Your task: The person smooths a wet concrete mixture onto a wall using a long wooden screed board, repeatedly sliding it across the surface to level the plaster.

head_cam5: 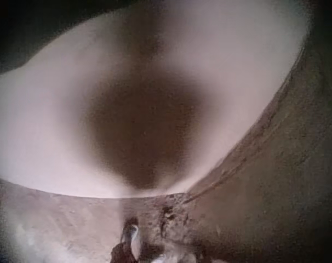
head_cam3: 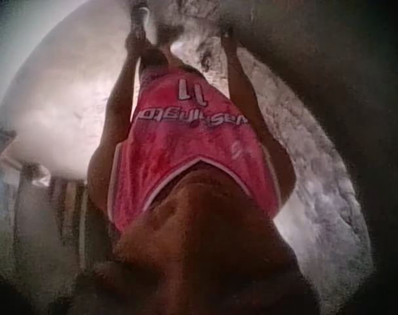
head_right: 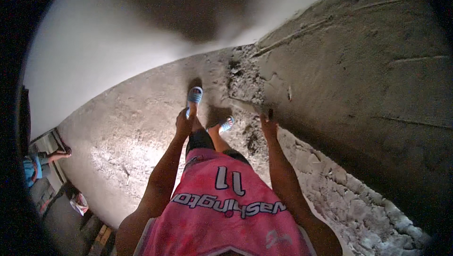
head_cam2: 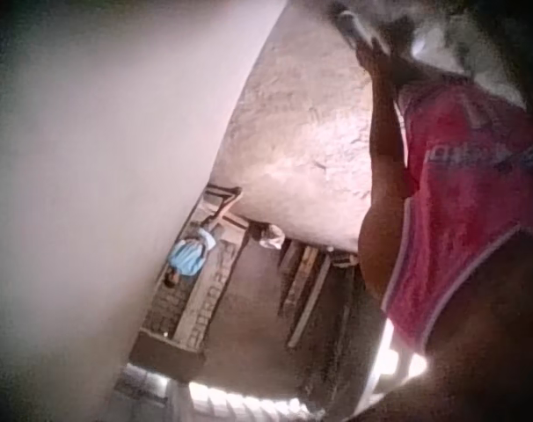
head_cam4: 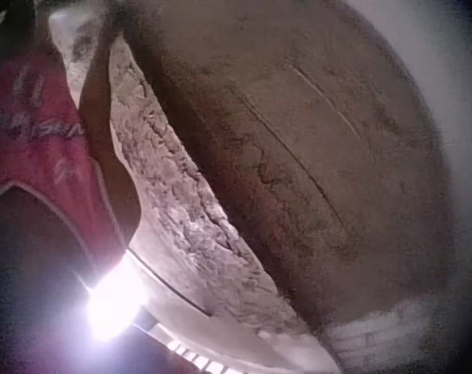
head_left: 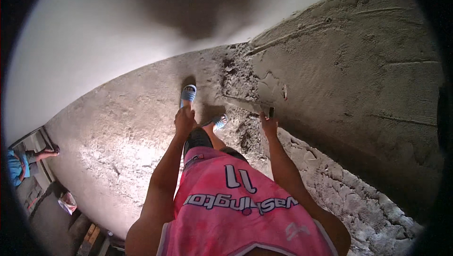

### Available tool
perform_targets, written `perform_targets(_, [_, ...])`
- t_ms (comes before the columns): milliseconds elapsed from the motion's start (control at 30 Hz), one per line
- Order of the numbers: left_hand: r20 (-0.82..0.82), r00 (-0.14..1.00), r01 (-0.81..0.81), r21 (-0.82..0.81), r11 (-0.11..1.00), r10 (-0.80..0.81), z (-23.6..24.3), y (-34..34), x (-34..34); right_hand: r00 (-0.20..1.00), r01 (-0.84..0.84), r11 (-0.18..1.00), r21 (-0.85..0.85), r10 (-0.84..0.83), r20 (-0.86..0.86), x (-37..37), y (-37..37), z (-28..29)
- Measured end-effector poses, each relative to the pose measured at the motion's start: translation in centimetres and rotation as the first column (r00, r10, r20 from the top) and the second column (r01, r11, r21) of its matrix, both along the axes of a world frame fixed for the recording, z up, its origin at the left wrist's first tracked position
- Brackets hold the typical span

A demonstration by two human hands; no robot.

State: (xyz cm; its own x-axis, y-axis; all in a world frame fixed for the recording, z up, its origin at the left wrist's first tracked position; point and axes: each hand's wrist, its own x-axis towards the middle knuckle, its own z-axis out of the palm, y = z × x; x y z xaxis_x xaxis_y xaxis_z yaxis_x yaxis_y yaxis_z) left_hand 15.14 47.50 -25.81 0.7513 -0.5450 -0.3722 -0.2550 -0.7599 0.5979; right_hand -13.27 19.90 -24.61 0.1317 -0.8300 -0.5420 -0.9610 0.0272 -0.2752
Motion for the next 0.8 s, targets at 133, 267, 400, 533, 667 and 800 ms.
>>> perform_targets(133, [-0.006, 0.997, -0.082, -0.053, 0.995, 0.081, -0.4, -2.0, -0.5, 0.985, 0.044, 0.983, -0.177, -0.013, 0.174, -2.4, -1.6, -0.9])
perform_targets(267, [-0.007, 0.996, -0.088, -0.061, 0.994, 0.087, -2.2, -2.5, -1.1, 0.906, 0.272, 0.960, -0.065, -0.233, 0.353, -5.5, -3.7, -0.7])
perform_targets(400, [-0.026, 0.998, -0.054, -0.087, 0.995, 0.052, -1.5, -4.3, -1.3, 0.850, 0.295, 0.953, -0.068, -0.229, 0.475, -7.6, -5.1, 3.6])
perform_targets(533, [-0.090, 0.995, -0.048, -0.130, 0.990, 0.036, -1.4, -6.4, -0.9, 0.861, 0.346, 0.934, -0.092, -0.278, 0.425, -7.3, -7.7, 7.5])
perform_targets(667, [-0.092, 0.995, -0.057, -0.080, 0.995, 0.049, -0.8, -10.2, -0.8, 0.655, 0.601, 0.781, 0.166, -0.601, 0.458, -5.0, -9.1, 13.2])
perform_targets(800, [-0.293, 0.956, 0.013, -0.033, 0.999, -0.022, 0.9, -14.2, 0.1, 0.468, 0.704, 0.642, 0.305, -0.742, 0.480, -4.3, -10.1, 15.4])
